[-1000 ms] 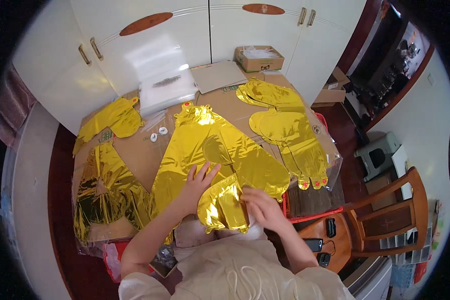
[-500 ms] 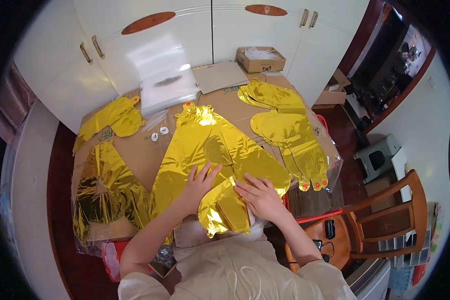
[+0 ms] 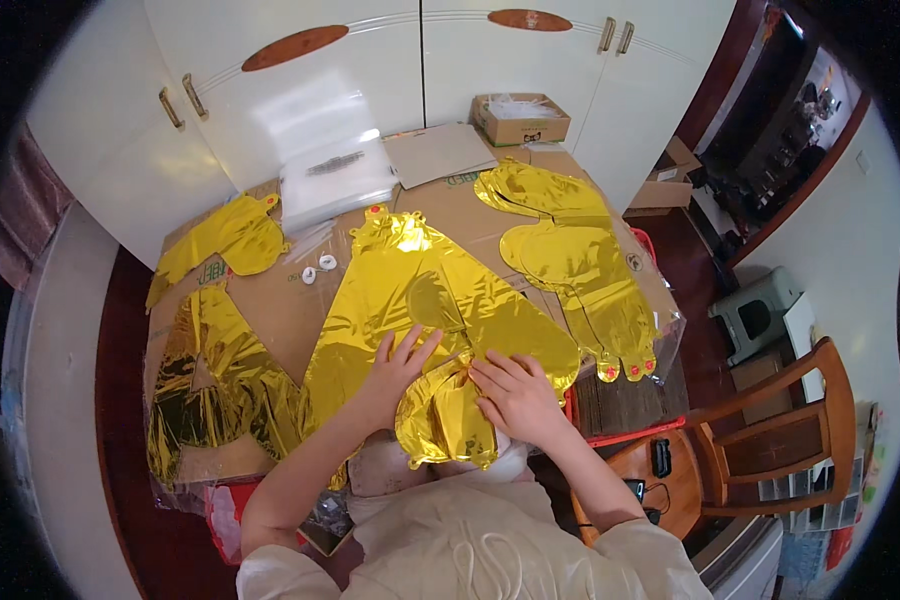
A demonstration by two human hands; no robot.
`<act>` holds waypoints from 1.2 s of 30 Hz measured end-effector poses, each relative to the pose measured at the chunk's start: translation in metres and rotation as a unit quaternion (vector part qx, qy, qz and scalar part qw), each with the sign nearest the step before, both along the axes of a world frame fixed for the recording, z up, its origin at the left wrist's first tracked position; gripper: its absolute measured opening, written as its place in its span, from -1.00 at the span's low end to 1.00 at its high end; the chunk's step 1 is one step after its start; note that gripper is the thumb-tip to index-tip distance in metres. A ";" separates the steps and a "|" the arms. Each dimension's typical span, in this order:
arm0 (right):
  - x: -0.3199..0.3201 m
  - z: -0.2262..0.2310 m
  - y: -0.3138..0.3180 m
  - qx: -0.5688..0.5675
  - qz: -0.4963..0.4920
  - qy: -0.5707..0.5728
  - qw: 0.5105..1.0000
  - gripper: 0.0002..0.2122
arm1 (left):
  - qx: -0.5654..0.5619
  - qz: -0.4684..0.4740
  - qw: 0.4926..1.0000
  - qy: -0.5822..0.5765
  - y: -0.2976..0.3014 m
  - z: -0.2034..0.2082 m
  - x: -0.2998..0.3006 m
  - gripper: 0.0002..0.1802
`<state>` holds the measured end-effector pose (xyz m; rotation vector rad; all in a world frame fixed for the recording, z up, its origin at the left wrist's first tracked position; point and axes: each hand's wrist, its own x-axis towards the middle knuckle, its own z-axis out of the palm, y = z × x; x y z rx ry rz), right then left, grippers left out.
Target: Unfolding and arranging gold foil letter balloons on a cardboard workspace.
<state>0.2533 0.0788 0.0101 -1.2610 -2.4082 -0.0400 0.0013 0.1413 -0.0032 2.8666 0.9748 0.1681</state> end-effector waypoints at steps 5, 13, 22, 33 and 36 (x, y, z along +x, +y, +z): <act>-0.001 0.001 -0.001 -0.027 -0.002 0.010 1.000 -0.61 | -0.041 0.003 0.999 0.023 -0.001 0.026 0.002 -0.26; 0.001 0.001 0.001 -0.031 0.007 0.010 0.999 -0.61 | 0.010 -0.017 0.997 -0.081 -0.004 0.055 0.023 -0.59; 0.002 -0.003 0.001 -0.030 0.006 0.010 0.999 -0.63 | 0.037 -0.048 0.995 -0.077 0.010 0.018 0.042 -0.52; -0.003 -0.048 -0.058 -0.312 -0.193 0.456 0.811 -0.74 | 0.063 -0.053 0.994 -0.071 0.004 0.017 0.039 -0.36; -0.007 -0.064 -0.050 -0.428 -0.225 0.455 0.748 -0.66 | 0.066 -0.050 0.993 -0.079 0.004 0.018 0.039 -0.36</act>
